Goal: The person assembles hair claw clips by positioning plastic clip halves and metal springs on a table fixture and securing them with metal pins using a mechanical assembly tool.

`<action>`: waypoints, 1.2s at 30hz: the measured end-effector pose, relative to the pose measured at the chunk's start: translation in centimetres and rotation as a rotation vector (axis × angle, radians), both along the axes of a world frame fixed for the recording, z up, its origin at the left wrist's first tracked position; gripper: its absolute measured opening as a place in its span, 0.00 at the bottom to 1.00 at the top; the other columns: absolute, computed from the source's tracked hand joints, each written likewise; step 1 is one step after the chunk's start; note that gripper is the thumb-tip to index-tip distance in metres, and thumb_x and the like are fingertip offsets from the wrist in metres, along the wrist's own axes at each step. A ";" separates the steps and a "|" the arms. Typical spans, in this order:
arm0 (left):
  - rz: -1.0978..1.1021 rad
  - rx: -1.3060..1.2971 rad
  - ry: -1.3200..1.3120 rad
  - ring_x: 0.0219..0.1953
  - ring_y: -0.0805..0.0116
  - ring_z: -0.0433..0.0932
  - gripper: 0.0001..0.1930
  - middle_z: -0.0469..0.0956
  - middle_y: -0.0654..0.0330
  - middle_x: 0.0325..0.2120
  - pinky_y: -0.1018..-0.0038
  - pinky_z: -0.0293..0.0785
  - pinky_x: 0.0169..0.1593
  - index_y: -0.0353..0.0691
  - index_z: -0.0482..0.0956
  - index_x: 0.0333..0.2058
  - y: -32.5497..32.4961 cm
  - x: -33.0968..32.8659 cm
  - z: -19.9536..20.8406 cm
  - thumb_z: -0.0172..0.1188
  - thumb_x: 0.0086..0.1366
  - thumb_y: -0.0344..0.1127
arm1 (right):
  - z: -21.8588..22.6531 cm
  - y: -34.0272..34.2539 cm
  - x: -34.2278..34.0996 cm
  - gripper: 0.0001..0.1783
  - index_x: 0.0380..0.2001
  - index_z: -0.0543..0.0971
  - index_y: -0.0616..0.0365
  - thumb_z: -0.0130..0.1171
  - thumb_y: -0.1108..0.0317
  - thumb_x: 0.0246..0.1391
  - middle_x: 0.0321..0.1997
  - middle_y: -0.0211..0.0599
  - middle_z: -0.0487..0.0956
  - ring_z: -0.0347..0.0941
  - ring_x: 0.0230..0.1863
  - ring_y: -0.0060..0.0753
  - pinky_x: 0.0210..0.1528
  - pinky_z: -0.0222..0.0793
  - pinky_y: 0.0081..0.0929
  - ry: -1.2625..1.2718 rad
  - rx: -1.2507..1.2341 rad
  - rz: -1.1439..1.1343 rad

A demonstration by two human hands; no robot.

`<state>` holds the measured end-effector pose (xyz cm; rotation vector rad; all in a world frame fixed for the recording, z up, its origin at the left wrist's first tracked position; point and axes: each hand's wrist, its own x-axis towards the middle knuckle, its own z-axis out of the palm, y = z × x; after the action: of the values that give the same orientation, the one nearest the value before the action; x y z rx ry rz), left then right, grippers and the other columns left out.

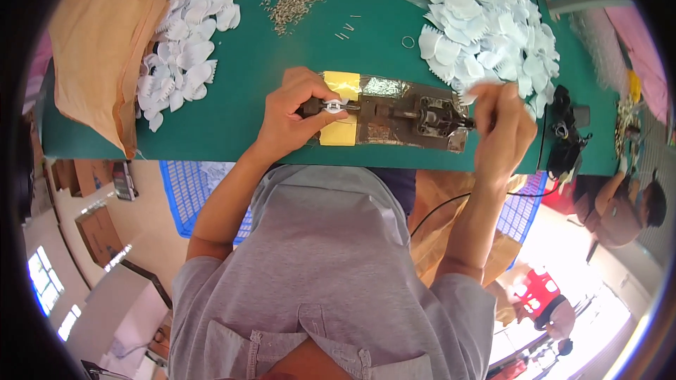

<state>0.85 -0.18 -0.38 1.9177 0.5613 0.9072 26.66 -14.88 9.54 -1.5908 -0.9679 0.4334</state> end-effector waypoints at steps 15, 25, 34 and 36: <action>-0.032 -0.281 -0.336 0.38 0.63 0.78 0.15 0.80 0.59 0.33 0.66 0.75 0.48 0.35 0.82 0.38 0.1 -15.2 5.7 0.75 0.52 0.20 | -9.7 -5.7 10.7 0.13 0.35 0.72 0.63 0.44 0.69 0.76 0.17 0.23 0.57 0.49 0.14 0.17 0.20 0.51 0.22 1.420 0.734 0.139; 0.271 0.541 0.450 0.56 0.54 0.78 0.20 0.83 0.54 0.51 0.62 0.73 0.59 0.38 0.83 0.51 11.7 -11.9 5.1 0.70 0.59 0.29 | -9.9 -6.5 10.4 0.12 0.37 0.73 0.62 0.50 0.66 0.76 0.21 0.23 0.58 0.55 0.22 0.17 0.30 0.58 0.22 1.275 0.600 0.015; 0.236 0.932 0.487 0.46 0.56 0.81 0.09 0.84 0.57 0.39 0.62 0.75 0.51 0.39 0.84 0.44 18.3 -10.6 3.1 0.67 0.66 0.30 | -6.8 -3.0 5.7 0.11 0.39 0.85 0.64 0.59 0.66 0.70 0.32 0.34 0.82 0.78 0.35 0.26 0.41 0.75 0.26 -0.271 -0.059 -0.536; 0.386 0.842 0.342 0.43 0.54 0.82 0.08 0.85 0.56 0.39 0.62 0.76 0.47 0.37 0.84 0.45 17.6 -10.0 4.5 0.65 0.68 0.29 | -4.3 0.1 4.1 0.06 0.41 0.85 0.64 0.66 0.74 0.62 0.38 0.38 0.85 0.80 0.40 0.32 0.48 0.75 0.30 -0.570 -0.067 -0.338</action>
<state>-9.17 17.43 4.13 2.8197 0.8609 1.1855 30.78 -14.77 5.25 -1.9438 -1.0775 -0.2417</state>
